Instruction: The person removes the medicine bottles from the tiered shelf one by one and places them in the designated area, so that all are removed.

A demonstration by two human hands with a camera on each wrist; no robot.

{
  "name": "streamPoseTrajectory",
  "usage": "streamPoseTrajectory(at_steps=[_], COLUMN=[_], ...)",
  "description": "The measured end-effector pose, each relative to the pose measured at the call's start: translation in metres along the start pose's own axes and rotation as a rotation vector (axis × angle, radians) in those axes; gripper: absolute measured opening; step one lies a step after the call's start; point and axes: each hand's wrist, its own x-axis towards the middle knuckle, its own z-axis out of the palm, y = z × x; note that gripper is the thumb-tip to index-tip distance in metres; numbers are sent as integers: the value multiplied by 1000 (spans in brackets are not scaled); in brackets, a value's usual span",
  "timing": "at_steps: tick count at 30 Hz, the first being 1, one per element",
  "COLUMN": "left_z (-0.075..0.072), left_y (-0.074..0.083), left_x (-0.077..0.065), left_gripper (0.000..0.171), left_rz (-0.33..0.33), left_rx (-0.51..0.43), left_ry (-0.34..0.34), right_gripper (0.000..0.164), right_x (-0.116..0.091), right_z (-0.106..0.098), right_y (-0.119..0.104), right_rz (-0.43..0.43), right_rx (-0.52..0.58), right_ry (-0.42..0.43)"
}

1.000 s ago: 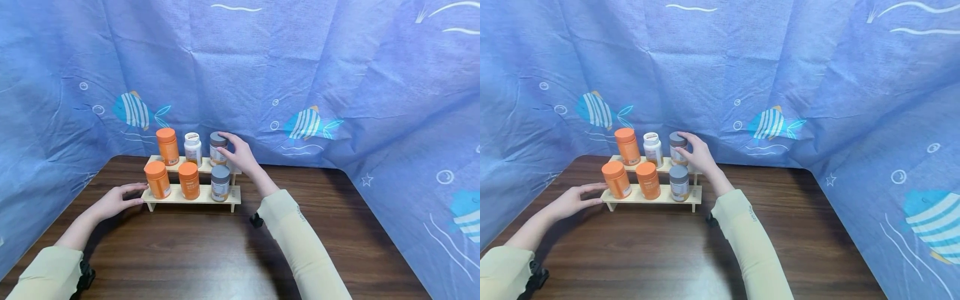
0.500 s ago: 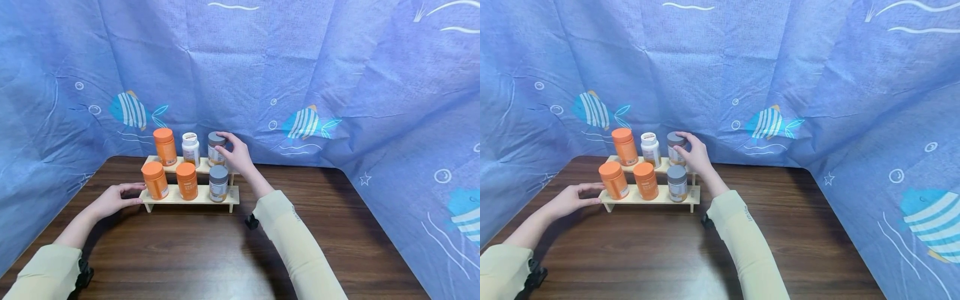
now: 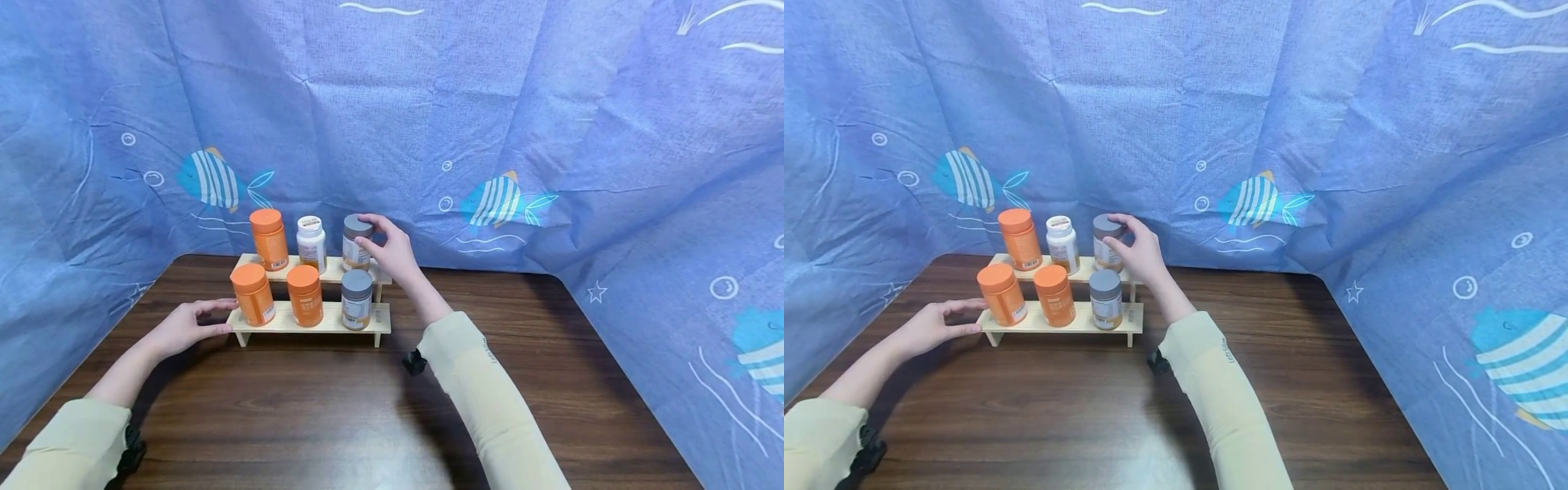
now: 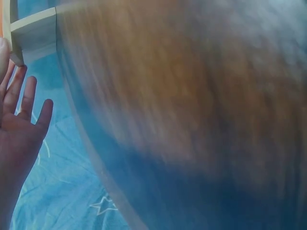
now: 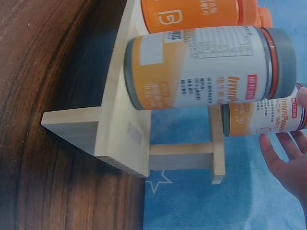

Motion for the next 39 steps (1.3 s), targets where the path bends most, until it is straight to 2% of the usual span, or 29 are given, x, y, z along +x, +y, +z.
streamPoseTrajectory(at_steps=[14, 21, 34, 39], left_z=[-1, -1, 0, -3], left_y=[-2, 0, 0, -1], left_x=[-1, 1, 6, 3], left_gripper=[58, 61, 55, 54], left_rz=[22, 17, 44, 31], left_rx=[42, 58, 42, 58], left_ry=[1, -3, -3, -6], right_gripper=[42, 42, 44, 42], right_x=[-3, -15, -31, -41], right_z=[-33, -54, -87, -96], right_y=[-7, -3, 15, 8], right_rz=[-20, 7, 45, 42], right_rx=[67, 110, 147, 137], right_ry=[28, 18, 11, 5])
